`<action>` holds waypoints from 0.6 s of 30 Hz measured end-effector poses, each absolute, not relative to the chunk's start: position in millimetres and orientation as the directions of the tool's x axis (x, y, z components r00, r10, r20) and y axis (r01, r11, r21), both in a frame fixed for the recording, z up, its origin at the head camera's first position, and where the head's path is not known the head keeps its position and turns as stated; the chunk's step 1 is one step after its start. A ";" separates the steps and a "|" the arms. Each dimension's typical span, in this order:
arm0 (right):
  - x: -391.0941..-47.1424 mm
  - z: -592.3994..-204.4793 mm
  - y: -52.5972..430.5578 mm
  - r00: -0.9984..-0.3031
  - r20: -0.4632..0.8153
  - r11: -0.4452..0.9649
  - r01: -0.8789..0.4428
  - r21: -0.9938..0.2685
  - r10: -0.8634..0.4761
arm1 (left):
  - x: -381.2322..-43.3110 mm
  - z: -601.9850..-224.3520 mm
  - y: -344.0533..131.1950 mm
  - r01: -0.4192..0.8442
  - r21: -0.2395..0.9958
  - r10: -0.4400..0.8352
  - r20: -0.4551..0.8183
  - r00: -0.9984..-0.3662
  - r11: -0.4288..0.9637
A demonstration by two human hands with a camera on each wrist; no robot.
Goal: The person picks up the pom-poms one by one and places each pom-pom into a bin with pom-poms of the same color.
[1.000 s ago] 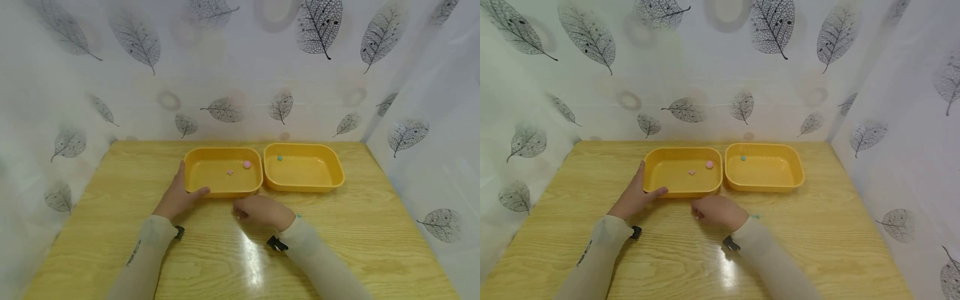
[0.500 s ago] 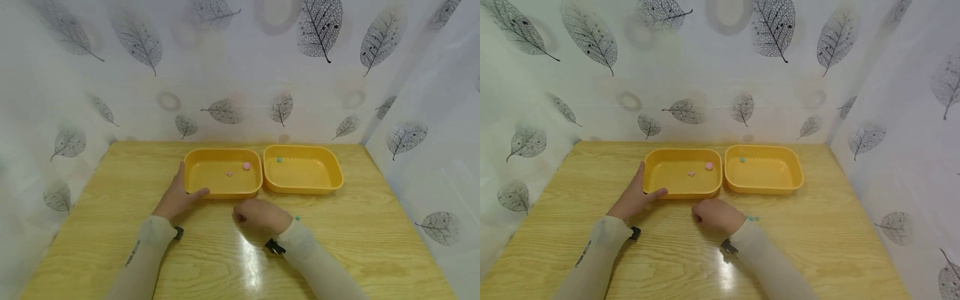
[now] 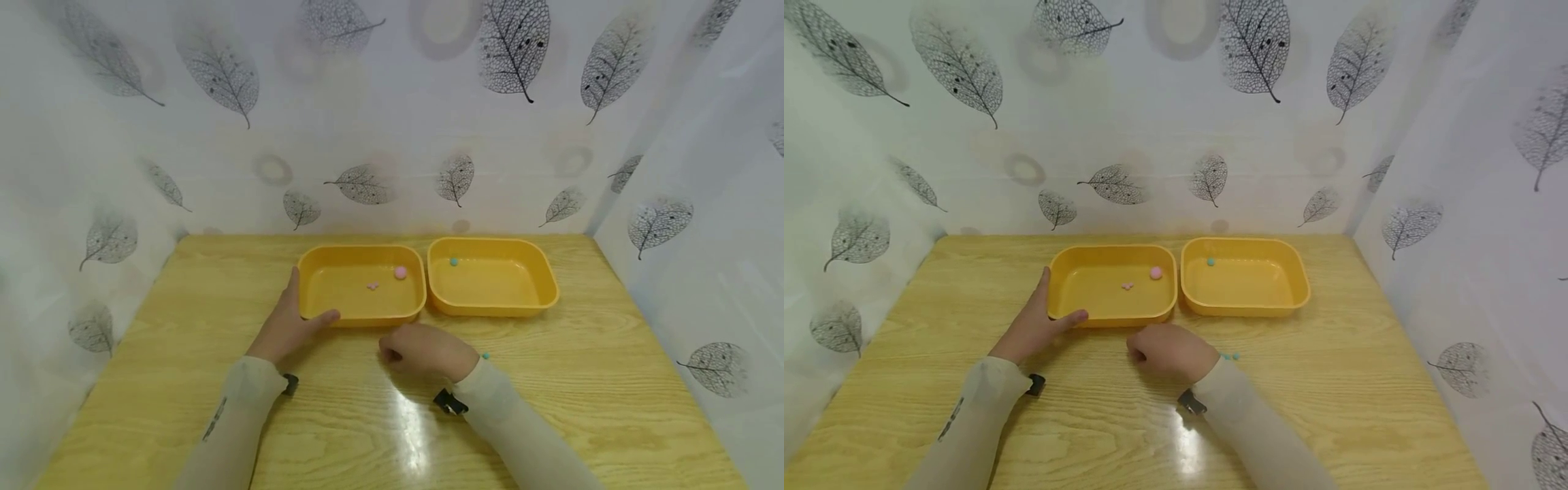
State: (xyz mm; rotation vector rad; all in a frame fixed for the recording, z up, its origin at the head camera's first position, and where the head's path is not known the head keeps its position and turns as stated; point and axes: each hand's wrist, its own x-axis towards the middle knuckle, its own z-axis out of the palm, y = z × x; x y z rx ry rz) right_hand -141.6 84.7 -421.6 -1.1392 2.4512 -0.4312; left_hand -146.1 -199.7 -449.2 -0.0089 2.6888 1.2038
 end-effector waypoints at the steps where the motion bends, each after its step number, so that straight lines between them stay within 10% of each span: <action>1: -142.3 -420.6 84.7 -0.582 -0.216 0.610 -0.658 -0.442 -0.784 | -146.4 -450.0 -199.8 -0.082 0.738 0.075 -0.178 -0.981 0.670; 18: -148.5 -396.0 97.3 -0.602 0.023 0.549 -0.742 -0.385 -0.798 | -147.4 -451.6 -200.5 -0.076 0.736 0.073 -0.168 -0.983 0.673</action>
